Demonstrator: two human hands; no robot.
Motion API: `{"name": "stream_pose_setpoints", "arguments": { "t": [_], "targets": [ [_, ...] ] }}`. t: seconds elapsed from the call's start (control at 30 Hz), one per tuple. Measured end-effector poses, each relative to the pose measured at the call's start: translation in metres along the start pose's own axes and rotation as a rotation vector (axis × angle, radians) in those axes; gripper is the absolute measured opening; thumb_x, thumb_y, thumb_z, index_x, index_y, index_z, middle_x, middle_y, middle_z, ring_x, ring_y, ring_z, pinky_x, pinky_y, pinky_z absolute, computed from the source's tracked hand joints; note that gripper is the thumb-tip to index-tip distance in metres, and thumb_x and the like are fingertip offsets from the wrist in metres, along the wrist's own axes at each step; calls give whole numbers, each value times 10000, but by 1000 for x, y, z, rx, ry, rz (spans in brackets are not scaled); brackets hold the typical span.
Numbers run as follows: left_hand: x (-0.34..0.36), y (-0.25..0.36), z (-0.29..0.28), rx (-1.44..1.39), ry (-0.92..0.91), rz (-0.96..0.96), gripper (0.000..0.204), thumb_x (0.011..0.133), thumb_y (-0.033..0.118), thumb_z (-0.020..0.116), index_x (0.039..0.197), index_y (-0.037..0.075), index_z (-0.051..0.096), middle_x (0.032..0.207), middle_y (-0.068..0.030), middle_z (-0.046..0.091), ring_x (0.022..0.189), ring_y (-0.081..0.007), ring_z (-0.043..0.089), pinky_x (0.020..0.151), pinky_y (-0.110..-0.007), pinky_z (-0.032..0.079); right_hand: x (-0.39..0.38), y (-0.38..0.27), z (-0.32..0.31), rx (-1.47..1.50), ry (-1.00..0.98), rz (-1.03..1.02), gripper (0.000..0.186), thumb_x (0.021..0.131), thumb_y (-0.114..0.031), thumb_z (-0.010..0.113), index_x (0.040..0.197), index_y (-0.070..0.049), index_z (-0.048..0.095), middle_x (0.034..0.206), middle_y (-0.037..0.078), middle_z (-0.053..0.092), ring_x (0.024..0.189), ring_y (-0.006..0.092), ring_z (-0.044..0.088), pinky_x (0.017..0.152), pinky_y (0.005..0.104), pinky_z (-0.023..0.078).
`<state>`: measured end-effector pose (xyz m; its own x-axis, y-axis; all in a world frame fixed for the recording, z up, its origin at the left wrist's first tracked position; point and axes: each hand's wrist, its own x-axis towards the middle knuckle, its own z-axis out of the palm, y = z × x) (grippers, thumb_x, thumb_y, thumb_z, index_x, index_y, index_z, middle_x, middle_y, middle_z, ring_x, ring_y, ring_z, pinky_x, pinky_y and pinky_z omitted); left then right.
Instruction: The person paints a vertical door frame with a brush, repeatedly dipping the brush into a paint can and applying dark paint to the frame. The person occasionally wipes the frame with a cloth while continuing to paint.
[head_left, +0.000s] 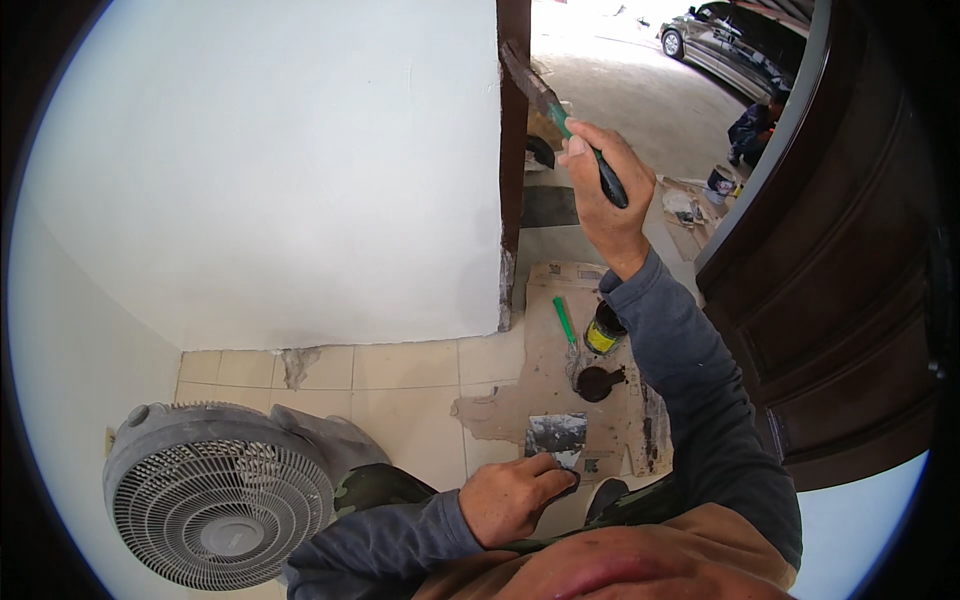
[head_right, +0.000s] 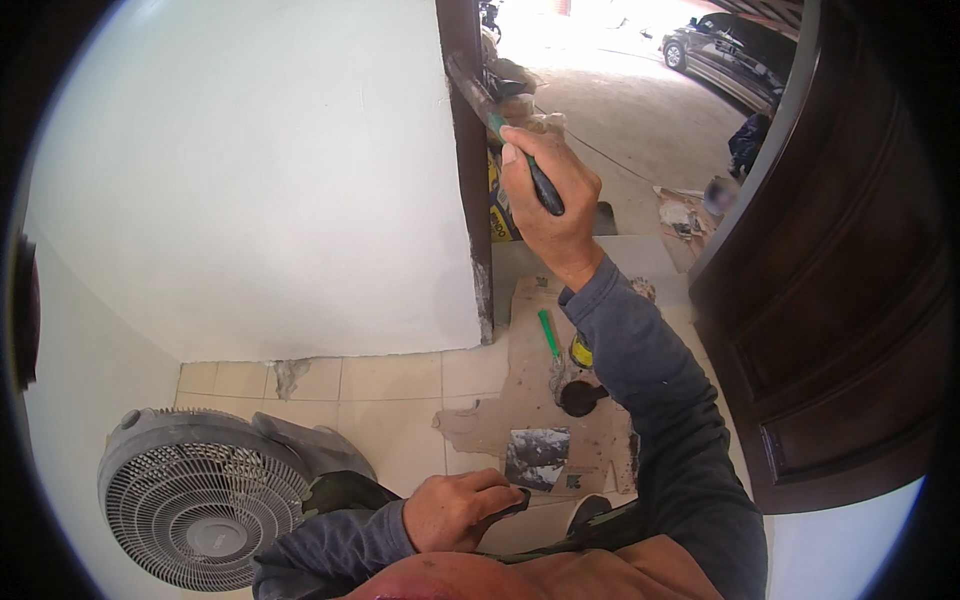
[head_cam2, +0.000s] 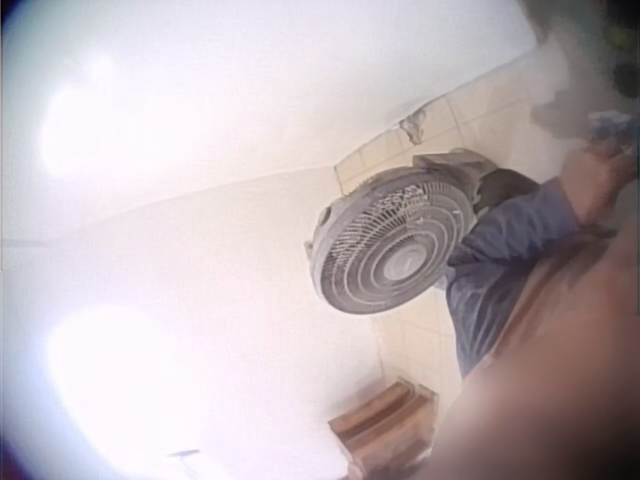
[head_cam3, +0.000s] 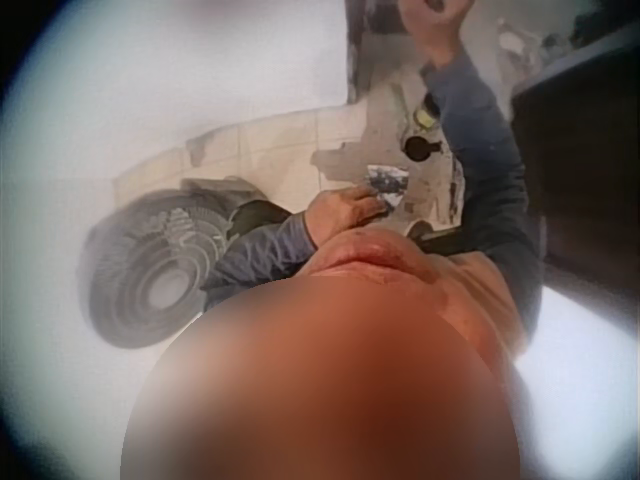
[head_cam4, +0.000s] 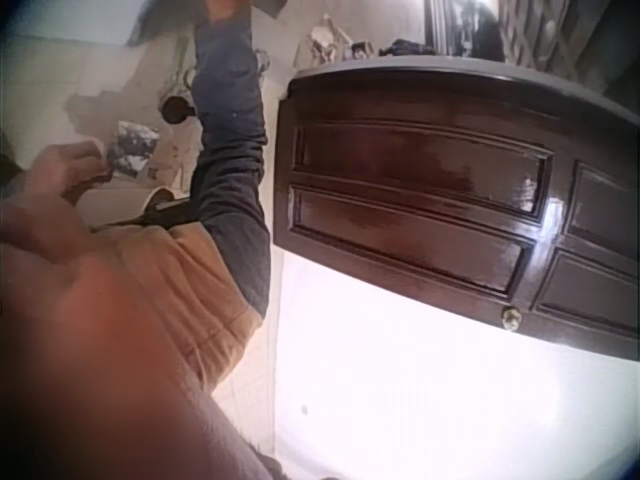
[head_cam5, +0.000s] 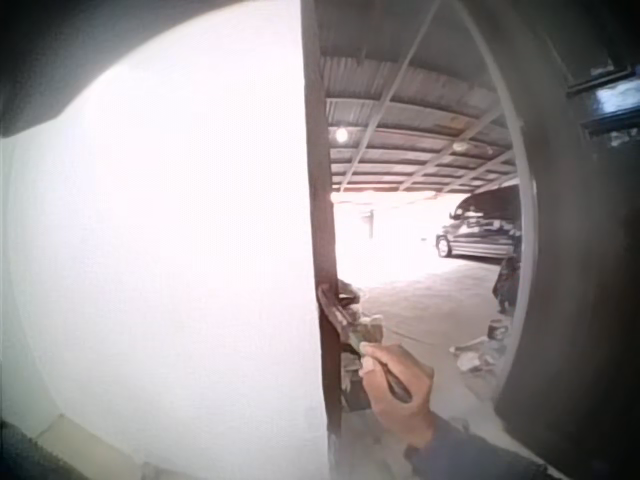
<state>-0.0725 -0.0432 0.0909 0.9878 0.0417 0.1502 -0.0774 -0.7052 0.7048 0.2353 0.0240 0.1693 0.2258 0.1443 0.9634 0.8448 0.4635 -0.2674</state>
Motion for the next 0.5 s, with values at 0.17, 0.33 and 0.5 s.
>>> {"name": "stream_pose_setpoints", "arguments": {
  "t": [0.17, 0.33, 0.5],
  "targets": [
    [0, -2, 2, 13, -13, -19, 260, 855, 34, 708, 1114, 45, 706, 1019, -100, 694, 837, -319, 714, 669, -395, 592, -3, 2, 0, 11, 3, -5, 204, 927, 13, 648, 1120, 18, 717, 930, 125, 729, 766, 156, 679, 675, 296, 542],
    [-1, -4, 4, -5, 5, 4, 339, 812, 0, 671, 1147, 51, 683, 1014, -109, 660, 837, -329, 701, 673, -410, 585, -7, 2, 1, 8, 4, 4, 204, 931, 9, 650, 1125, 17, 716, 926, 122, 728, 759, 153, 678, 666, 294, 539],
    [-1, -5, 5, -14, 7, 5, 363, 803, -13, 654, 1160, 50, 674, 1016, -113, 648, 838, -331, 697, 673, -411, 583, -9, 1, 0, 14, -2, 23, 198, 931, 7, 652, 1117, 17, 717, 915, 117, 726, 746, 147, 675, 657, 288, 536]
  ]
}}
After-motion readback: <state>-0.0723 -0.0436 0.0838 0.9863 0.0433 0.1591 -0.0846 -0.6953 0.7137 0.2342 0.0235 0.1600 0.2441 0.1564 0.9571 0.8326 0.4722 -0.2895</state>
